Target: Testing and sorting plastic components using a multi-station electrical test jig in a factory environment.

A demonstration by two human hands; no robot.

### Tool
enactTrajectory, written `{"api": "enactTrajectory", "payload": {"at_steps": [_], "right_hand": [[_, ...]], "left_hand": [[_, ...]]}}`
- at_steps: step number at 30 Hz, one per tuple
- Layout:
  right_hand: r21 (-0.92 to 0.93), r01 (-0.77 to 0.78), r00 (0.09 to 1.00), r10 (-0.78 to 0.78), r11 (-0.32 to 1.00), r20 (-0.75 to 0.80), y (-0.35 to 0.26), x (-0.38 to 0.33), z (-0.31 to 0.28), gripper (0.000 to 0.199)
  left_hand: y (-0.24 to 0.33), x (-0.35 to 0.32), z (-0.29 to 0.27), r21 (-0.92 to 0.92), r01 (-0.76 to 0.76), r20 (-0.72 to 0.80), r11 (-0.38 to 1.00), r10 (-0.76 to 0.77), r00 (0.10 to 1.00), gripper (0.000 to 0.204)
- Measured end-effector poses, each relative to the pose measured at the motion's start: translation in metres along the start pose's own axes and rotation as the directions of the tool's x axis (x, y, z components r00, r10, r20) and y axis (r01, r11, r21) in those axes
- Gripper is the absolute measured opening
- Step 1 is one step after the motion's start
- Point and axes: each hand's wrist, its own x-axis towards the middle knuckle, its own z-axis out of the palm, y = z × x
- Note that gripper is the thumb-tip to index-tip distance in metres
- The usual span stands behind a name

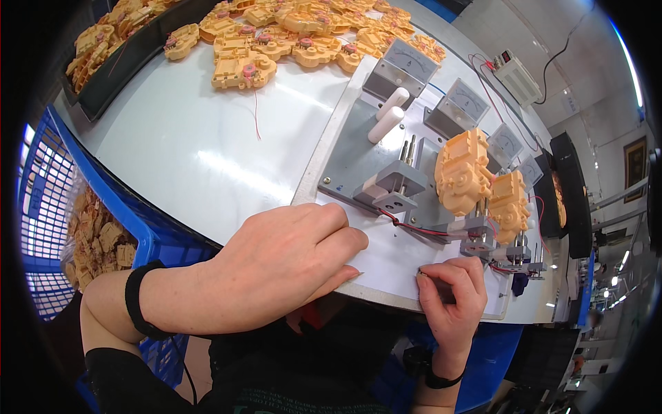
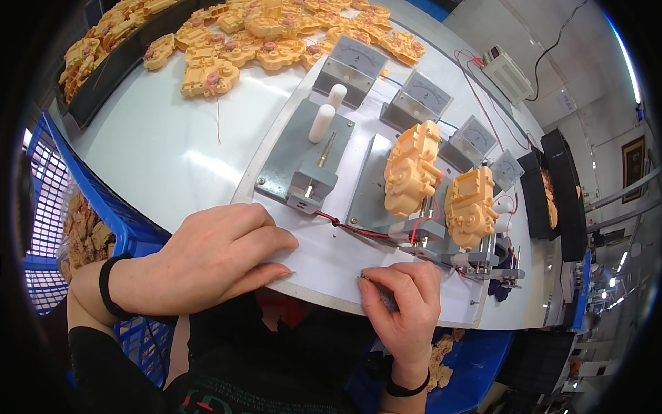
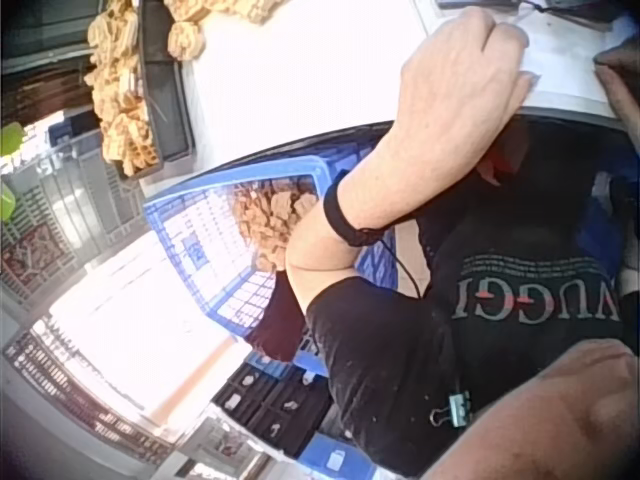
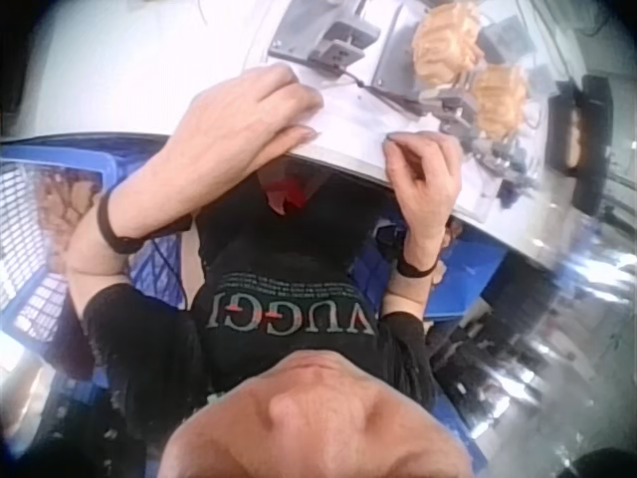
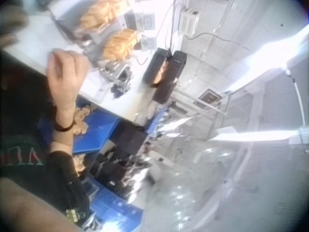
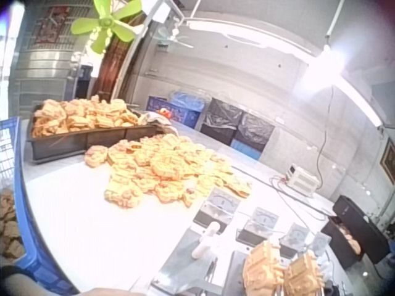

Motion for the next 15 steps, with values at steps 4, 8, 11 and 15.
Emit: {"api": "enactTrajectory", "payload": {"at_steps": [4,8,11,15], "right_hand": [[0.004,-0.002,1.000,0.002,1.000,-0.002,0.0005,-0.0003,0.0005,0.021],[0.004,-0.002,1.000,0.002,1.000,-0.004,0.0003,0.0000,0.0004,0.020],[0.003,-0.003,1.000,0.003,1.000,-0.003,-0.0002,0.0000,0.0006,0.021],[0.002,-0.004,1.000,0.004,1.000,-0.003,0.0000,-0.0003,0.0006,0.021]], "left_hand": [[0.0000,0.0001,0.0001,-0.004,0.003,0.004,1.000,-0.003,1.000,0.027],[-0.0009,-0.0001,0.0002,-0.010,-0.008,-0.008,1.000,0.008,1.000,0.027],[-0.0009,-0.0002,0.0002,-0.012,-0.010,-0.010,1.000,0.010,1.000,0.027],[-0.0001,-0.0006,-0.0005,-0.012,0.003,0.002,1.000,-0.003,1.000,0.027]]}}
